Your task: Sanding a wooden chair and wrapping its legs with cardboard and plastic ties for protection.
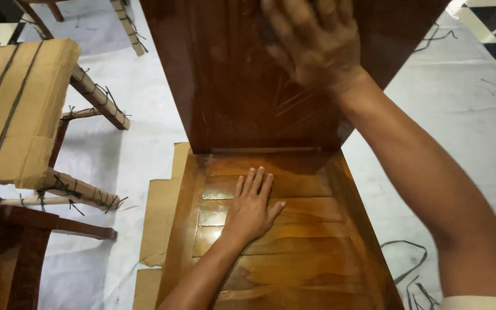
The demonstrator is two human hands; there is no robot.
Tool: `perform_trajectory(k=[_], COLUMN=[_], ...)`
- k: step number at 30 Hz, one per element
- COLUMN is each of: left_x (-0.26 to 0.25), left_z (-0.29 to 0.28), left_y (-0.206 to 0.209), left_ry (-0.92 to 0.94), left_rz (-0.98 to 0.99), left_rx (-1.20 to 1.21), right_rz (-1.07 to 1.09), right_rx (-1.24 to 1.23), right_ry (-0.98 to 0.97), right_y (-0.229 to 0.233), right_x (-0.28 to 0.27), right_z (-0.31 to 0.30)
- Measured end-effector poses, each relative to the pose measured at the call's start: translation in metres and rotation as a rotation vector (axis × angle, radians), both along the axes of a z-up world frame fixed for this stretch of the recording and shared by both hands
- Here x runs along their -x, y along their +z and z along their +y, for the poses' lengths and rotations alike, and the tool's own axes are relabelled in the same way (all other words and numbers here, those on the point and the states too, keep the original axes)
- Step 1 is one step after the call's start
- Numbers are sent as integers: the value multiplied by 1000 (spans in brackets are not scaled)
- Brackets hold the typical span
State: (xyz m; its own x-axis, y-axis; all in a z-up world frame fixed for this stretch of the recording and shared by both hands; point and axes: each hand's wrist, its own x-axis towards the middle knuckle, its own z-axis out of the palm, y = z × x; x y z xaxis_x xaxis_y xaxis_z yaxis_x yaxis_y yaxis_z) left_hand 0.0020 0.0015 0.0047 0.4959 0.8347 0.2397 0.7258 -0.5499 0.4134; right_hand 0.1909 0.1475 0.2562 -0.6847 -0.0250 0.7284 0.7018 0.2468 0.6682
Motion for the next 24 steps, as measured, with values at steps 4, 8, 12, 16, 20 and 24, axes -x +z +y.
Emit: perform_trajectory(k=[4,8,12,16,20,24], left_x=[-1,-1,-2,-2,-1,-1], left_z=[0,1,3,3,1,0], left_y=[5,4,4,6,2,5], left_ry=[-2,10,5,5,12,12], left_rz=[13,15,37,32,8,26], left_rx=[14,16,24,41,33,38], right_rz=[-168,-7,161,319,469,617], right_rx=[81,113,149,175,193,207], right_ry=[8,-36,-82,-130,-159,-199], right_y=[7,-10,-37,-66,-86,-112], right_x=[-35,-61,-85,-105,-108,-114], right_z=[-3,0,9,17,19,22])
